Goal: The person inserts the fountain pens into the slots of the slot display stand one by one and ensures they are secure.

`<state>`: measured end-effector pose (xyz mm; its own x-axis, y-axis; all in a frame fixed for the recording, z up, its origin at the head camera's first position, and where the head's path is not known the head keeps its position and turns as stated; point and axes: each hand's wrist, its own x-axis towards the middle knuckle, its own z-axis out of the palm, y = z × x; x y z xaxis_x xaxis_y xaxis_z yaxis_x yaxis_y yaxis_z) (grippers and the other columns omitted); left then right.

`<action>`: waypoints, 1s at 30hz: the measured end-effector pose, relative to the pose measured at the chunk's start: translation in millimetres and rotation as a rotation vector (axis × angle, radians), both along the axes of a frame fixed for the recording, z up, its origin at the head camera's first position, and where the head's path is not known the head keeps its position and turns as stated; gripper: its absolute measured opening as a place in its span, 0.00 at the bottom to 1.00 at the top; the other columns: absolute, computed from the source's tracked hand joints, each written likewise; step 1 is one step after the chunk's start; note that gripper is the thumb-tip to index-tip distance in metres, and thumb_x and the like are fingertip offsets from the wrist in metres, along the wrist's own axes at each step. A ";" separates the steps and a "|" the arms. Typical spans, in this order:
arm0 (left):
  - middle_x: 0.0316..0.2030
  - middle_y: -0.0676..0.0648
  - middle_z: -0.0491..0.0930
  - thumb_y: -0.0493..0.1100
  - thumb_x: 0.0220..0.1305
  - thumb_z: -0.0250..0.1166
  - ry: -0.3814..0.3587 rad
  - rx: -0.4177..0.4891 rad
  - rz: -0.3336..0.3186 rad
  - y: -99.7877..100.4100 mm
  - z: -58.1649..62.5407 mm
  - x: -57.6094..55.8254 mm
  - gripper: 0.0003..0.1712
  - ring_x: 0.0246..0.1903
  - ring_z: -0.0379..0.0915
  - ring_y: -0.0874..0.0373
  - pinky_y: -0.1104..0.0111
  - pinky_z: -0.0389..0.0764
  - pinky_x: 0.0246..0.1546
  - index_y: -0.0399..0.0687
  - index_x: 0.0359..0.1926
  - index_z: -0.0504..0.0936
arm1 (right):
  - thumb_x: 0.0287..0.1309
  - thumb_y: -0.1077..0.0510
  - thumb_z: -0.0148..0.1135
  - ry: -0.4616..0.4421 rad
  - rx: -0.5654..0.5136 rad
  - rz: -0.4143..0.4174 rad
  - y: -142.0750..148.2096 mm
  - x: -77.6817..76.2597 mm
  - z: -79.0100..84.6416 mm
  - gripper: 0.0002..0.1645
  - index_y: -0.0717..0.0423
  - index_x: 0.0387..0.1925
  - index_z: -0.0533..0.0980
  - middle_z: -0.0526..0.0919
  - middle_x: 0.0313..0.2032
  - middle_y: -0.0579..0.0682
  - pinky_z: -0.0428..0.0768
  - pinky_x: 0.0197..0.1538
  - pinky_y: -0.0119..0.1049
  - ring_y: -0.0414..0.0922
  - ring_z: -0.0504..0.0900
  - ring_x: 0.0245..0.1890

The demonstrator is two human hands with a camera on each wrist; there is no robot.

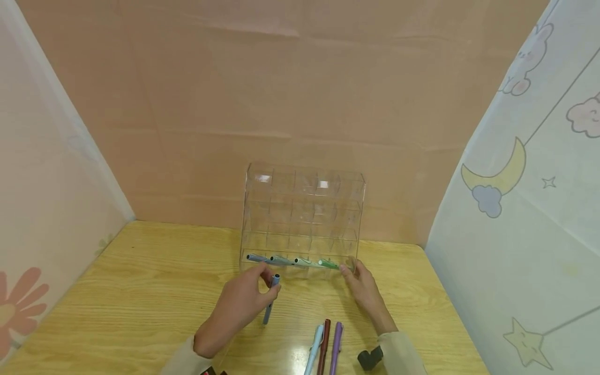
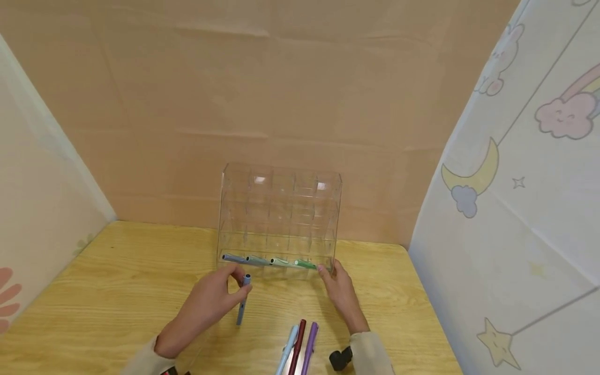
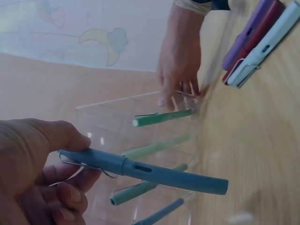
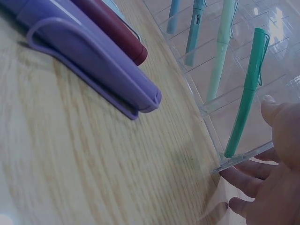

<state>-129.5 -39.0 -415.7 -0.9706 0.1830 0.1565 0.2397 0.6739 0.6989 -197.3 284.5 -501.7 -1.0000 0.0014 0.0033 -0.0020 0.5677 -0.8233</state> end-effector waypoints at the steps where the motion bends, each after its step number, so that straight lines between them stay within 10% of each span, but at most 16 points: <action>1: 0.25 0.60 0.81 0.46 0.69 0.73 -0.003 0.007 0.011 -1.9 2.4 -0.9 0.09 0.13 0.52 0.66 0.76 0.54 0.16 0.57 0.38 0.79 | 0.80 0.32 0.49 0.002 -0.001 0.002 0.1 -0.4 -0.1 0.51 0.64 0.82 0.53 0.60 0.79 0.72 0.65 0.75 0.72 0.75 0.62 0.78; 19: 0.13 0.53 0.66 0.48 0.71 0.71 0.104 -0.016 0.162 -60.9 31.5 -24.0 0.11 0.13 0.52 0.63 0.74 0.55 0.16 0.49 0.46 0.81 | 0.82 0.35 0.49 -0.002 -0.007 0.010 2.6 -0.1 -0.5 0.48 0.65 0.83 0.53 0.56 0.81 0.70 0.61 0.78 0.69 0.73 0.58 0.80; 30: 0.38 0.49 0.87 0.51 0.74 0.69 0.182 0.033 0.236 -83.4 27.9 -31.0 0.15 0.15 0.60 0.62 0.69 0.62 0.16 0.47 0.50 0.81 | 0.82 0.38 0.50 0.004 -0.009 0.001 -0.9 0.1 0.7 0.46 0.67 0.81 0.54 0.57 0.80 0.72 0.64 0.76 0.70 0.75 0.59 0.79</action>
<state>-160.6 -122.4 -387.8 -0.9412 -0.0522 0.3338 0.2026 0.7033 0.6814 -197.2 283.6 -501.0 -1.0000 0.0000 0.0068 -0.0056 0.5600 -0.8284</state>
